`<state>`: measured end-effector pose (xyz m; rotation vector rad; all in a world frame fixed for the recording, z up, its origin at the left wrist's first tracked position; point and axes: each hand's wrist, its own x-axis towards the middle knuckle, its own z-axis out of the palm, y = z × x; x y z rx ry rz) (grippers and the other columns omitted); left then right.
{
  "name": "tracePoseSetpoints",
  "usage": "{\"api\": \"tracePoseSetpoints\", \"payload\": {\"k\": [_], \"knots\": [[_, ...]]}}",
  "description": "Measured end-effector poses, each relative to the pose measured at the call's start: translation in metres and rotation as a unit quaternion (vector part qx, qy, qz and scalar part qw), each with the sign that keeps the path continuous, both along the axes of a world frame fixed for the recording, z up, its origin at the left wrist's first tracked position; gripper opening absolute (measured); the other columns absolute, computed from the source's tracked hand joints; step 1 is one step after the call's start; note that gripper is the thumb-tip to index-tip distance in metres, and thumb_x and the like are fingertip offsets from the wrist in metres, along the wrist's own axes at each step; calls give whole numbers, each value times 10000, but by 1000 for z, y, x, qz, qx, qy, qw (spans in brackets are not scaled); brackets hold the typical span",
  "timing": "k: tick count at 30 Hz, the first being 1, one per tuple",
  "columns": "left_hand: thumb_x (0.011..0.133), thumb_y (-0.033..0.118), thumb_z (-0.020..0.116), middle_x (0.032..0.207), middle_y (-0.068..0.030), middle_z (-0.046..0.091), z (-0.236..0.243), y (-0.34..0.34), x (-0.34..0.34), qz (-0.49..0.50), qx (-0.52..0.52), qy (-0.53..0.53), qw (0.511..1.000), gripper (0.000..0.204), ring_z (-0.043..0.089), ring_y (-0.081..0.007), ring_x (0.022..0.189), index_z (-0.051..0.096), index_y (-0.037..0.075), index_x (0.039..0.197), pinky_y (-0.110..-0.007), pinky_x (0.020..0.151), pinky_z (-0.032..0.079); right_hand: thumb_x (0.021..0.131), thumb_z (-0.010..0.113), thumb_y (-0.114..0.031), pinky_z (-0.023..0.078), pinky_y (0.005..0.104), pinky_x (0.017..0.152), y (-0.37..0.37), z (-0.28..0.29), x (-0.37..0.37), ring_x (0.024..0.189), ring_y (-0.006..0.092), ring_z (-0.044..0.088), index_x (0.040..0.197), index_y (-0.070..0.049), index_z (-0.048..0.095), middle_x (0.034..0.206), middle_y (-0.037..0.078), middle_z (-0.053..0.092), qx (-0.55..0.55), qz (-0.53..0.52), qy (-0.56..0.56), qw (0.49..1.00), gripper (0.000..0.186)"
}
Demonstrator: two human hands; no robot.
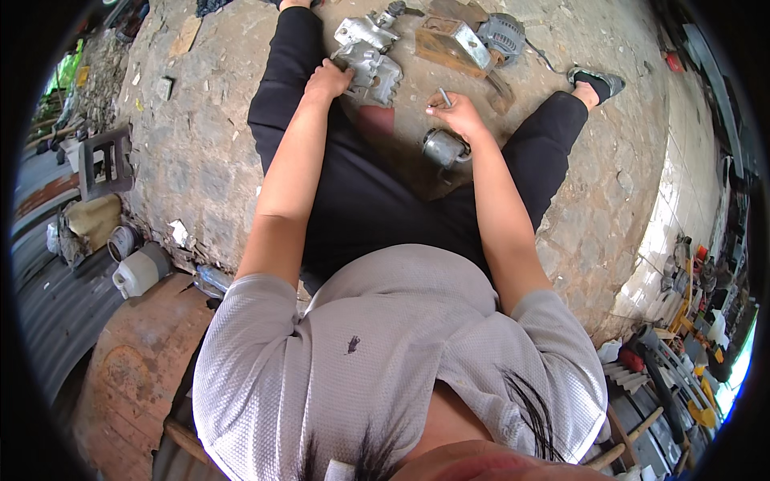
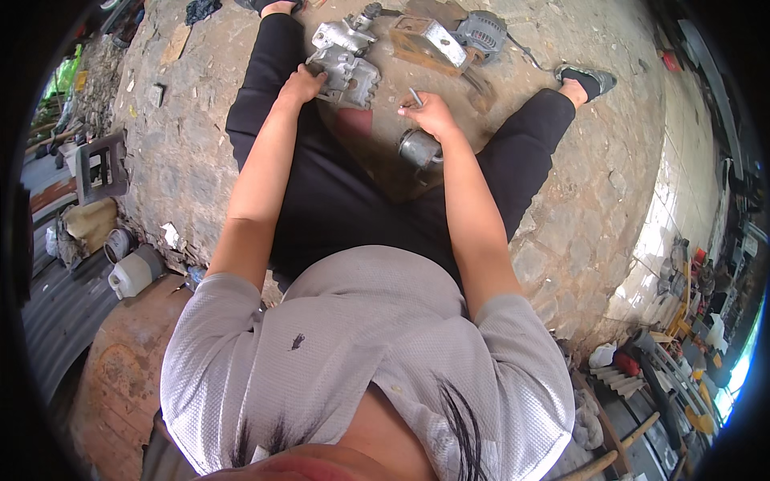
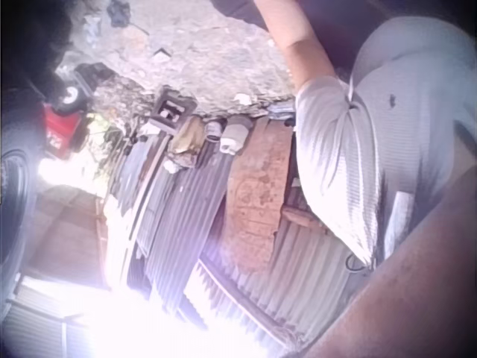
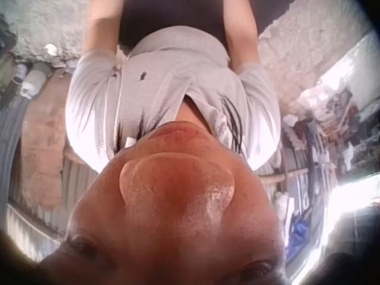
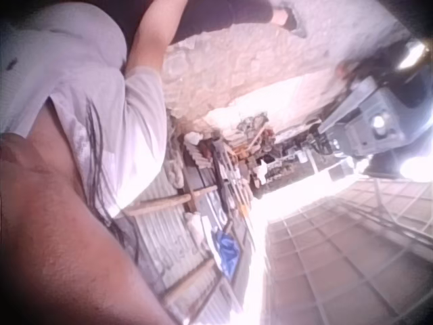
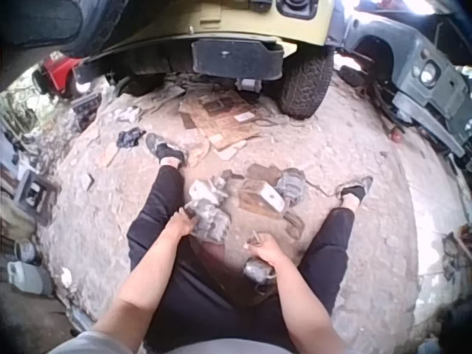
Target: The person sits on the floor and uses a screwdriver to loosen and remove screws from a metallic mechanical part. They repeatedly adjust the part, remove screws, and place them on the floor nearby.
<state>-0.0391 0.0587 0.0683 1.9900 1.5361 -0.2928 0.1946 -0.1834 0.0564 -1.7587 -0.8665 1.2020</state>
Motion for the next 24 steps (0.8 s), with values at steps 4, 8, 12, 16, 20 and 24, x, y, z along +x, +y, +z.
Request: {"api": "tracePoseSetpoints", "payload": {"k": [4, 8, 12, 16, 20, 24], "knots": [[860, 615, 692, 1555, -320, 401, -19, 2, -3, 2, -12, 14, 1000, 1111, 470, -418, 1415, 195, -70, 1580, -426, 1144, 433, 849, 845, -124, 520, 301, 778, 7, 4, -5, 833, 128, 657, 1003, -22, 742, 900, 48, 732, 0, -25, 10, 1000, 211], [820, 633, 730, 1540, -365, 384, -49, 17, -13, -18, -69, 32, 997, 1268, 482, -414, 1405, 40, -98, 1593, -405, 1154, 424, 842, 855, -155, 520, 304, 777, 13, 2, -6, 822, 129, 655, 1001, -25, 747, 893, 45, 732, 6, -33, 3, 999, 232], [819, 687, 709, 1577, -344, 352, -80, 12, -24, 2, -32, 76, 997, 1250, 398, -435, 1460, 120, -87, 1605, -430, 1176, 394, 843, 849, -165, 519, 302, 777, 19, 4, -13, 820, 128, 653, 999, -30, 750, 899, 46, 736, 31, -22, -14, 999, 229], [917, 635, 631, 1458, -275, 547, -48, -3, -14, -158, -58, 8, 986, 890, 537, -448, 1335, 514, -83, 1430, -429, 1117, 445, 838, 842, -154, 508, 289, 752, 17, 7, -14, 791, 103, 626, 1002, -46, 749, 863, 21, 715, 62, -18, -65, 996, 217], [971, 476, 680, 1174, -238, 731, 8, -47, -1, -202, -93, -249, 943, 562, 703, -372, 1092, 706, -14, 1245, -406, 966, 538, 836, 839, -159, 474, 281, 688, 18, 9, -15, 718, 83, 554, 996, -56, 742, 789, -12, 653, 82, -10, -98, 992, 213], [965, 398, 738, 1027, -125, 760, 17, -70, 15, -74, -280, -359, 887, 447, 711, -198, 949, 752, -5, 1157, -323, 865, 554, 830, 847, -158, 446, 277, 654, 28, 26, -31, 692, 80, 505, 975, -60, 733, 759, -28, 610, 82, -10, -74, 994, 209]]}}
